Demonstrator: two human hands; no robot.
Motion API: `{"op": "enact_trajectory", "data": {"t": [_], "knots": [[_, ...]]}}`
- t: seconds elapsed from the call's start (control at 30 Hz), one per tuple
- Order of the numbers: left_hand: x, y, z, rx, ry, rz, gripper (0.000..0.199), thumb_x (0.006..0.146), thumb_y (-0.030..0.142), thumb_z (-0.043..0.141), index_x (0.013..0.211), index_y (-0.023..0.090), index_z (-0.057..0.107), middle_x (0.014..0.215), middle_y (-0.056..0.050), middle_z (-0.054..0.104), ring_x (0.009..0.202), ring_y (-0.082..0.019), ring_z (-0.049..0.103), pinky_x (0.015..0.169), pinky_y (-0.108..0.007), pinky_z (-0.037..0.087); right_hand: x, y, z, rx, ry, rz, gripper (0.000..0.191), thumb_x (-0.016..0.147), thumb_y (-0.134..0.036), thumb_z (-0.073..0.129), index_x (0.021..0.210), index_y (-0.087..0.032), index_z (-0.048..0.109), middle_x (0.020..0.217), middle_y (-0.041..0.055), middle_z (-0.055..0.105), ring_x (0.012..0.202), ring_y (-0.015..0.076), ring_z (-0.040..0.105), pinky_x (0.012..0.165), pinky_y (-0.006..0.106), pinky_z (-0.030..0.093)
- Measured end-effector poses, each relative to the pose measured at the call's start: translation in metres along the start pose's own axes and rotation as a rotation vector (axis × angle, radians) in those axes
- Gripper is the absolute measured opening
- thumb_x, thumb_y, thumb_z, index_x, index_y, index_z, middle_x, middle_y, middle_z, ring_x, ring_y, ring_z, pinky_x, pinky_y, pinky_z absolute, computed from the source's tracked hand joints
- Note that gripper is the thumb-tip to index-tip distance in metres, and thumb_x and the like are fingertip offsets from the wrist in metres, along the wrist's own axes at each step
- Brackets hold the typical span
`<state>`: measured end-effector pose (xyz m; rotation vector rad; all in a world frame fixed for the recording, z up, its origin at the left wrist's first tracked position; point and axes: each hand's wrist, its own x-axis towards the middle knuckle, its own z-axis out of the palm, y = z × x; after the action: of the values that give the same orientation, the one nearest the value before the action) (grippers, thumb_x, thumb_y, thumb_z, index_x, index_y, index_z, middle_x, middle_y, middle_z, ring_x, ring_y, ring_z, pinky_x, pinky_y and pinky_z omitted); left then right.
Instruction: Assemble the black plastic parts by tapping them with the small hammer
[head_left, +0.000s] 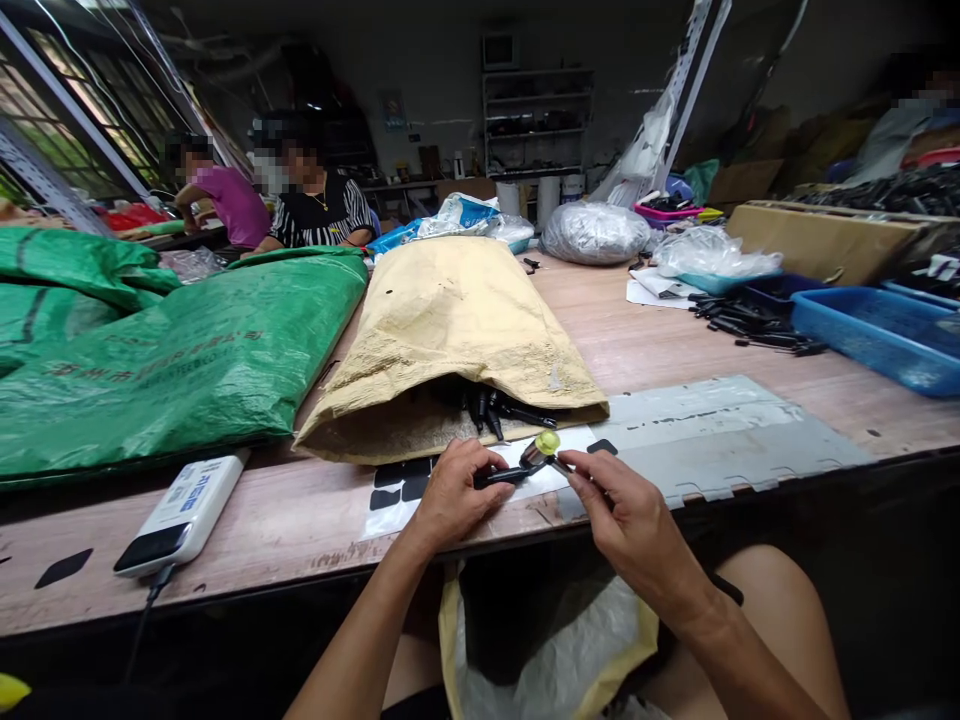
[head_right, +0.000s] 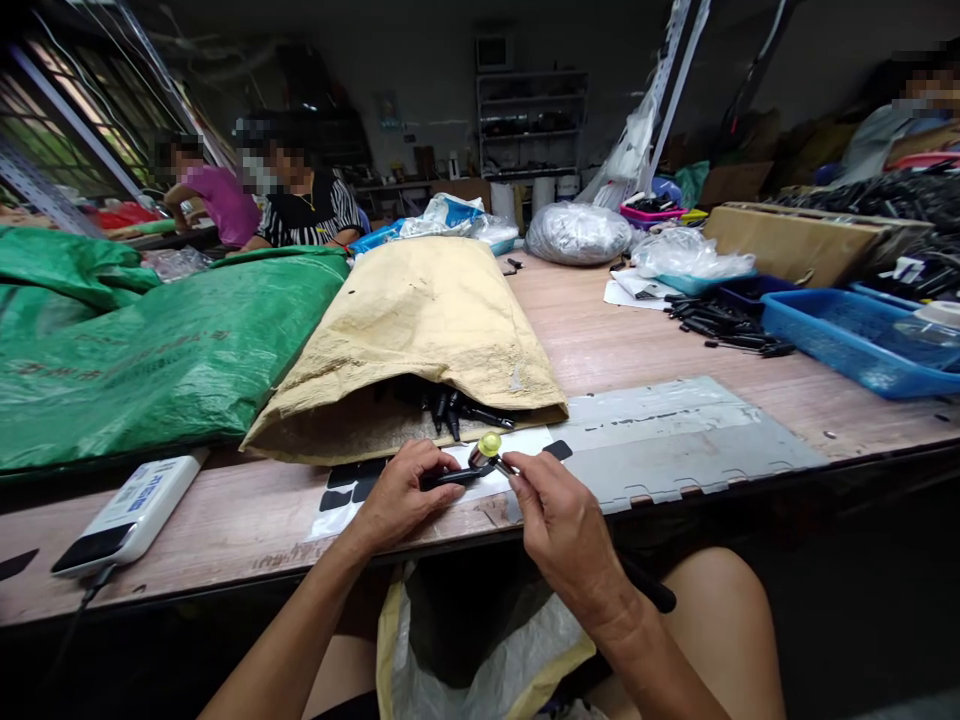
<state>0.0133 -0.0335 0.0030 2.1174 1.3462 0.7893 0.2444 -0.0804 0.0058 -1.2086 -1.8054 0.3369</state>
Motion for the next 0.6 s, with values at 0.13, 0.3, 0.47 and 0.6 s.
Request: {"op": "enact_trajectory", "data": {"t": [0.13,0.3,0.47,0.6], "knots": [[0.000,-0.002,0.000,-0.010,-0.005,0.010,0.013,0.081,0.025,0.077,0.093,0.022,0.078,0.085,-0.002,0.063,0.093,-0.023,0.052,0.085,-0.035,0.039,0.002,-0.012,0.009,-0.024,-0.031,-0.093,0.035,0.100,-0.017,0.049,0.130,-0.026,0.064,0.103,0.0060,0.069,0.094,0.0184,0.066,0.085,0.031,0.055],[-0.001,-0.002,-0.002,-0.013,-0.024,0.025,0.007,0.082,0.027,0.077,0.085,0.020,0.076,0.081,-0.002,0.058,0.091,-0.023,0.050,0.082,-0.034,0.038,-0.001,-0.024,0.015,-0.098,-0.005,-0.218,0.049,0.097,-0.008,0.047,0.141,-0.026,0.058,0.100,0.0061,0.066,0.091,0.0173,0.065,0.080,0.029,0.054],[-0.001,-0.002,-0.002,-0.028,-0.015,0.029,0.005,0.081,0.023,0.077,0.079,0.020,0.075,0.081,-0.001,0.059,0.089,-0.021,0.051,0.085,-0.035,0.037,-0.006,-0.022,0.022,-0.271,-0.111,-0.182,0.048,0.095,-0.004,0.045,0.135,-0.025,0.063,0.094,0.0055,0.064,0.084,0.0173,0.064,0.074,0.028,0.052],[0.000,-0.002,0.000,-0.051,-0.004,-0.004,0.009,0.079,0.022,0.080,0.087,0.022,0.079,0.083,-0.002,0.062,0.092,-0.023,0.052,0.085,-0.035,0.039,-0.006,-0.020,0.017,-0.263,-0.019,-0.171,0.047,0.096,-0.006,0.047,0.136,-0.025,0.062,0.095,0.0054,0.065,0.086,0.0170,0.064,0.077,0.028,0.053]]}}
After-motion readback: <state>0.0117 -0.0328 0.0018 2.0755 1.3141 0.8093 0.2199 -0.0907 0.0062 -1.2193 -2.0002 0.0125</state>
